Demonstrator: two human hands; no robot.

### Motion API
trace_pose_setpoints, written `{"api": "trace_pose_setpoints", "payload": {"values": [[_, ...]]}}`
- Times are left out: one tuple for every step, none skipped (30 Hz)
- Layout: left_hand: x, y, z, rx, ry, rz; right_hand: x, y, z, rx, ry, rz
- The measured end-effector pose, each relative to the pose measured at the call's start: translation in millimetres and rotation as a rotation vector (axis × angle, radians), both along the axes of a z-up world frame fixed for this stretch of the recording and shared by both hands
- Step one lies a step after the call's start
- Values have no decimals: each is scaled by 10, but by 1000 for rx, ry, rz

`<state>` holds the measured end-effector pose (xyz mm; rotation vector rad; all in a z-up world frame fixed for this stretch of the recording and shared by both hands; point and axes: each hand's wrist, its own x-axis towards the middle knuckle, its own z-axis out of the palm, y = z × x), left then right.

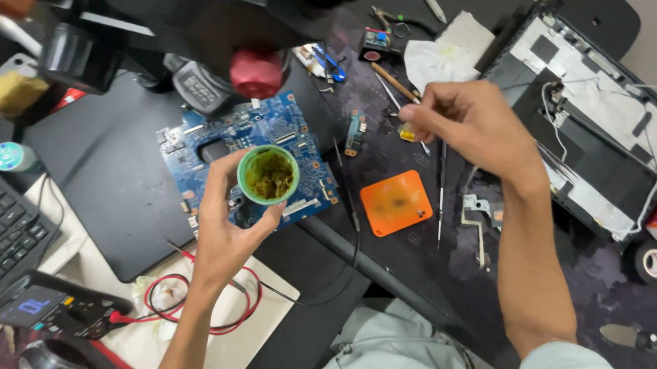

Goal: The technician uses a multimeter to test voltage and resistance across various components on a laptop motherboard, then uses tweezers to inspect the circuitry.

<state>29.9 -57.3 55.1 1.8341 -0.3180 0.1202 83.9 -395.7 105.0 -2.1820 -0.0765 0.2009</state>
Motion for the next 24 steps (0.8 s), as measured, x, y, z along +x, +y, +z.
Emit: {"api": "trace_pose_setpoints", "payload": {"values": [[2,-50,-4,-7,19,-30,-107,14,-16,93,27,49],[-1,-96,0,-14,38,-61,-217,35,-24,186,52,99],[24,-157,-11,-20,32,-73,-316,99,-19,180,45,88],[43,-210,-18,-5,22,-76,-417,173,-11,82,1,115],[43,-234,-15,17,13,-69,-504,274,-19,-9,-41,153],[54,-268,-21,19,8,-69,-564,284,-104,-8,-47,153],[63,-288,-28,33,-4,-50,-622,307,-204,-159,-128,179],[73,-306,-41,46,-16,-31,-679,332,-309,-311,-209,204],[76,-317,-45,52,-14,-30,-723,346,-356,-304,-208,205],[79,-327,-50,64,-21,-11,-767,362,-403,-325,-192,183],[91,-338,-53,75,-32,12,-795,377,-445,-348,-179,165],[84,-336,-59,79,-33,16,-817,378,-501,-343,-182,168],[88,-339,-62,87,-34,30,-831,376,-552,-376,-247,167],[94,-346,-63,95,-35,43,-844,370,-600,-410,-312,166],[98,-355,-52,95,-40,36,-846,368,-604,-411,-315,158],[104,-368,-43,94,-35,41,-845,362,-610,-421,-364,158],[103,-392,-39,90,-28,44,-858,346,-614,-433,-411,157],[104,-411,-34,88,-31,35,-830,330,-571,-437,-411,148],[97,-426,-34,89,-27,37,-813,319,-533,-418,-351,164],[91,-440,-37,91,-24,40,-795,308,-497,-399,-291,180],[80,-460,-31,89,-24,29,-763,292,-463,-402,-289,170],[70,-480,-25,86,-23,26,-729,275,-430,-368,-197,159],[67,-506,-23,80,-21,21,-694,251,-394,-334,-105,146],[80,-531,-32,77,-21,9,-658,199,-405,-338,-102,133]]}}
